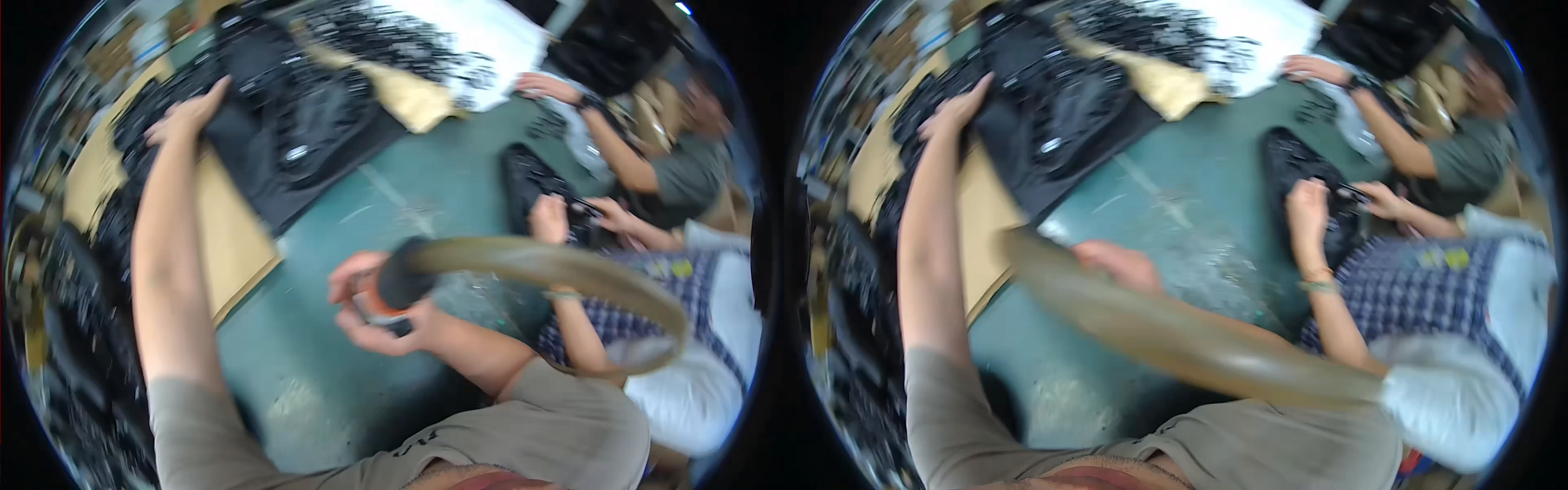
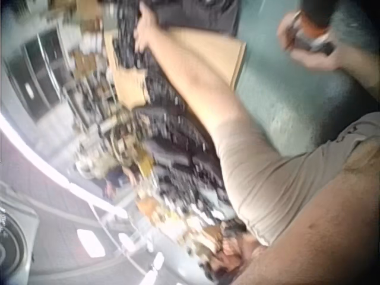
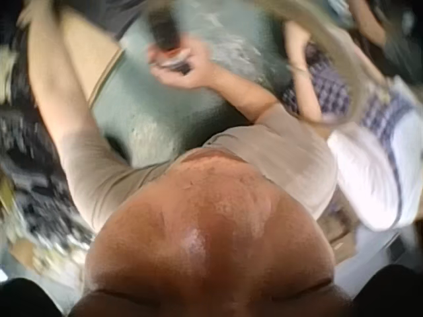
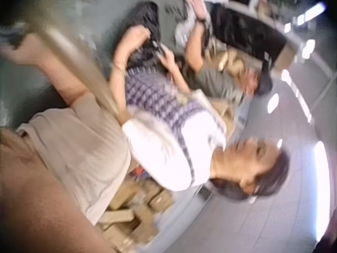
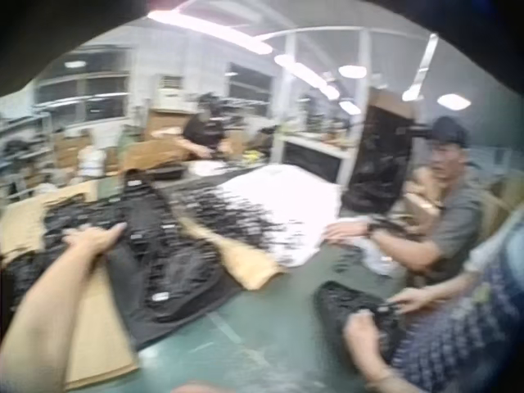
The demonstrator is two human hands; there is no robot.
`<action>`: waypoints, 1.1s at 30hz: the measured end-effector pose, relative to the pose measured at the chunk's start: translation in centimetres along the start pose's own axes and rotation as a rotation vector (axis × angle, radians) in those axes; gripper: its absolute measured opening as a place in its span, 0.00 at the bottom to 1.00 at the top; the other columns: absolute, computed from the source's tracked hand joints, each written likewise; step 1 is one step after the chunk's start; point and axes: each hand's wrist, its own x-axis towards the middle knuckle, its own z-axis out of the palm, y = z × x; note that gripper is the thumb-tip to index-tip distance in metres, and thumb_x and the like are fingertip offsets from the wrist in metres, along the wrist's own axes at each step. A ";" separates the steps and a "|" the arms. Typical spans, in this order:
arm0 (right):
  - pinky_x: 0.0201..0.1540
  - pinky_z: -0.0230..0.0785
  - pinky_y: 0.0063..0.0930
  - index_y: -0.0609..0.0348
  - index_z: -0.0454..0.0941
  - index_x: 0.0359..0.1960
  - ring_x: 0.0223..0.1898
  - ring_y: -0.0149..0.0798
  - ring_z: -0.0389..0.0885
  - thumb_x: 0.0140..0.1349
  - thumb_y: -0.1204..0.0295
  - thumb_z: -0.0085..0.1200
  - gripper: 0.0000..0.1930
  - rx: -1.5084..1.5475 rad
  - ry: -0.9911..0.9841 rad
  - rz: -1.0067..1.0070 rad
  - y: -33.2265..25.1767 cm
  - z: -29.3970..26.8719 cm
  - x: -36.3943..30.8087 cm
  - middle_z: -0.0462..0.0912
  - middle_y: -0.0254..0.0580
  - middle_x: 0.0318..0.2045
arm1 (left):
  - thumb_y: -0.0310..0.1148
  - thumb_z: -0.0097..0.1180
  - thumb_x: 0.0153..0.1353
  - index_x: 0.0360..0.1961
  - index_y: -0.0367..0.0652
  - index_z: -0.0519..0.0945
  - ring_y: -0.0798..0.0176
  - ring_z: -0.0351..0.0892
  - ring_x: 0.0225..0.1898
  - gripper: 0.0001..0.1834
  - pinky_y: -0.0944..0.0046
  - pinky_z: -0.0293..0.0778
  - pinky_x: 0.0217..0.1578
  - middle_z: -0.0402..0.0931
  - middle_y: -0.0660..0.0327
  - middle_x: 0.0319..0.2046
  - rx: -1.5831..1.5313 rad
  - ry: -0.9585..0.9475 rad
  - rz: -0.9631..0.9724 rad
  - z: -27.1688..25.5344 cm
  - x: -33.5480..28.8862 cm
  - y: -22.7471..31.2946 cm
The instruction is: The person assembles bicycle seats by securing underside hardware using a pneumatic screwdriver and stacking the assembled seats on the workbench.
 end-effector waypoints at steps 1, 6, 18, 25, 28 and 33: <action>0.40 0.74 0.21 0.60 0.73 0.58 0.40 0.26 0.82 0.58 0.84 0.63 0.26 0.040 -0.015 -0.020 0.7 -0.2 0.1 0.82 0.39 0.45 | 0.90 0.37 0.49 0.78 0.49 0.62 0.24 0.38 0.79 0.67 0.25 0.36 0.73 0.48 0.49 0.81 0.016 -0.038 0.015 -0.8 -1.6 0.4; 0.43 0.77 0.30 0.60 0.79 0.54 0.40 0.38 0.87 0.53 0.75 0.71 0.25 -0.136 -0.041 0.042 -2.3 -0.5 0.6 0.85 0.41 0.41 | 0.81 0.44 0.56 0.77 0.52 0.65 0.32 0.43 0.79 0.57 0.29 0.41 0.73 0.53 0.54 0.80 -0.007 -0.045 0.019 -2.2 -1.2 1.8; 0.42 0.76 0.26 0.60 0.76 0.52 0.36 0.27 0.82 0.56 0.79 0.65 0.20 -0.093 0.022 -0.110 -2.0 1.2 0.8 0.83 0.36 0.39 | 0.52 0.53 0.64 0.64 0.53 0.81 0.37 0.60 0.74 0.30 0.35 0.53 0.69 0.73 0.58 0.69 -0.103 0.082 -0.012 -0.1 -3.6 0.1; 0.43 0.76 0.27 0.60 0.76 0.56 0.38 0.27 0.82 0.58 0.80 0.65 0.23 0.018 0.162 0.031 -2.4 0.7 0.1 0.83 0.35 0.39 | 0.45 0.53 0.61 0.52 0.46 0.87 0.35 0.74 0.63 0.24 0.39 0.64 0.63 0.82 0.49 0.57 -0.207 0.156 0.252 -1.0 -14.4 -0.2; 0.44 0.77 0.27 0.59 0.78 0.51 0.37 0.26 0.82 0.58 0.78 0.65 0.19 0.104 0.187 0.045 -2.5 1.7 0.1 0.84 0.32 0.36 | 0.43 0.56 0.63 0.42 0.47 0.90 0.36 0.81 0.52 0.17 0.39 0.72 0.55 0.88 0.51 0.44 -0.288 0.268 0.298 -0.2 -19.5 -3.8; 0.37 0.75 0.23 0.60 0.77 0.50 0.32 0.25 0.81 0.60 0.81 0.62 0.16 0.145 0.249 0.064 -4.8 1.3 -2.1 0.84 0.32 0.36 | 0.41 0.66 0.59 0.32 0.44 0.89 0.39 0.83 0.41 0.12 0.44 0.78 0.46 0.88 0.52 0.34 -0.439 0.203 0.644 -0.9 -30.4 -7.2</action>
